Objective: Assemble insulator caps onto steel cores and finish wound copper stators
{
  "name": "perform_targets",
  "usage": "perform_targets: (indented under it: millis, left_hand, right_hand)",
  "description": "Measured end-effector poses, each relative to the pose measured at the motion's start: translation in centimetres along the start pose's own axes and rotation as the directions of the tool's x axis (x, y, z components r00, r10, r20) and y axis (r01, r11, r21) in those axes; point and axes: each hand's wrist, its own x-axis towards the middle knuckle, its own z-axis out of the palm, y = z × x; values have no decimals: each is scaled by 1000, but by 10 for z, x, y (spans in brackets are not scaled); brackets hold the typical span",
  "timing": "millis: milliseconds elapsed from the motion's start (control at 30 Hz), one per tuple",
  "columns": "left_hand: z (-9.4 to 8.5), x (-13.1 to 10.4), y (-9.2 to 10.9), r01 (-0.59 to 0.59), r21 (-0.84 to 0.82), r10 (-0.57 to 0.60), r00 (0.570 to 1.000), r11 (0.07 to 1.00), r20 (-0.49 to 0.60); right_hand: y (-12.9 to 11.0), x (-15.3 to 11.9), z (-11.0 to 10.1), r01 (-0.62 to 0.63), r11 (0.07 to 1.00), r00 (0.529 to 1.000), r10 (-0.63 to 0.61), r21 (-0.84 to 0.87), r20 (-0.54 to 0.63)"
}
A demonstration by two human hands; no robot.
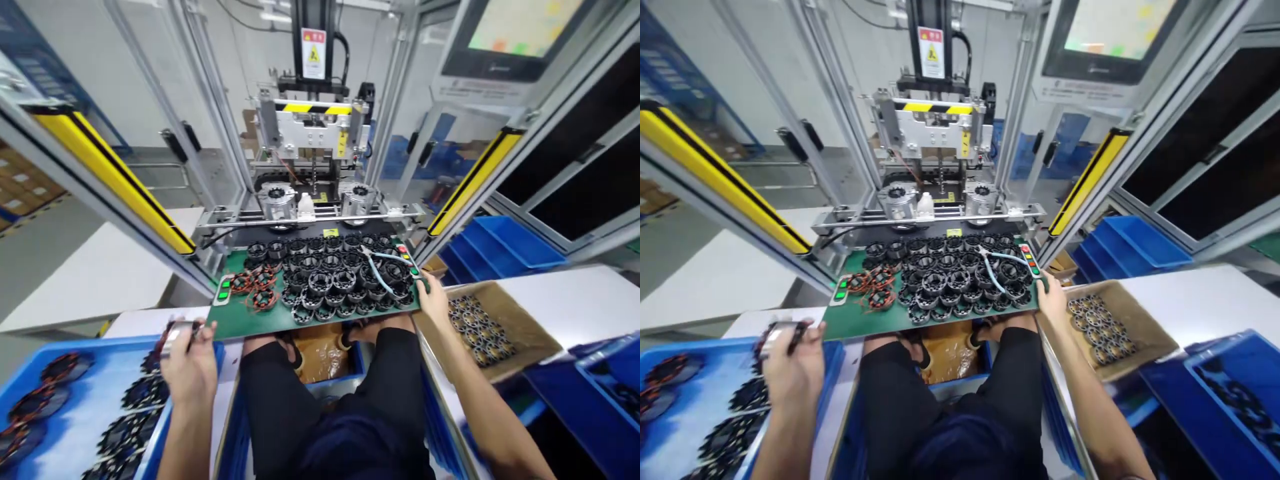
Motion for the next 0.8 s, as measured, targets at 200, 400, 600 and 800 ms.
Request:
perform_targets:
  millis: [200,400,600,800]
  left_hand:
    - [-58,-124,-62,473,-19,-467,876,881,120]
    - [-74,-217,-112,503,215,-535,668,837,518]
    - [-40,-218,-76,244,282,-371,532,928,761]
    - [-7,-212,-49,64,180,-189,474,982,860]
  right_hand:
    - [19,9,11,114,983,993,-112,-141,21]
    - [49,13,4,212,952,975,-189,-222,120]
    - [48,24,-2,239,949,962,-202,-204,185]
    - [-23,-50,-39,353,935,936,-353,-20,3]
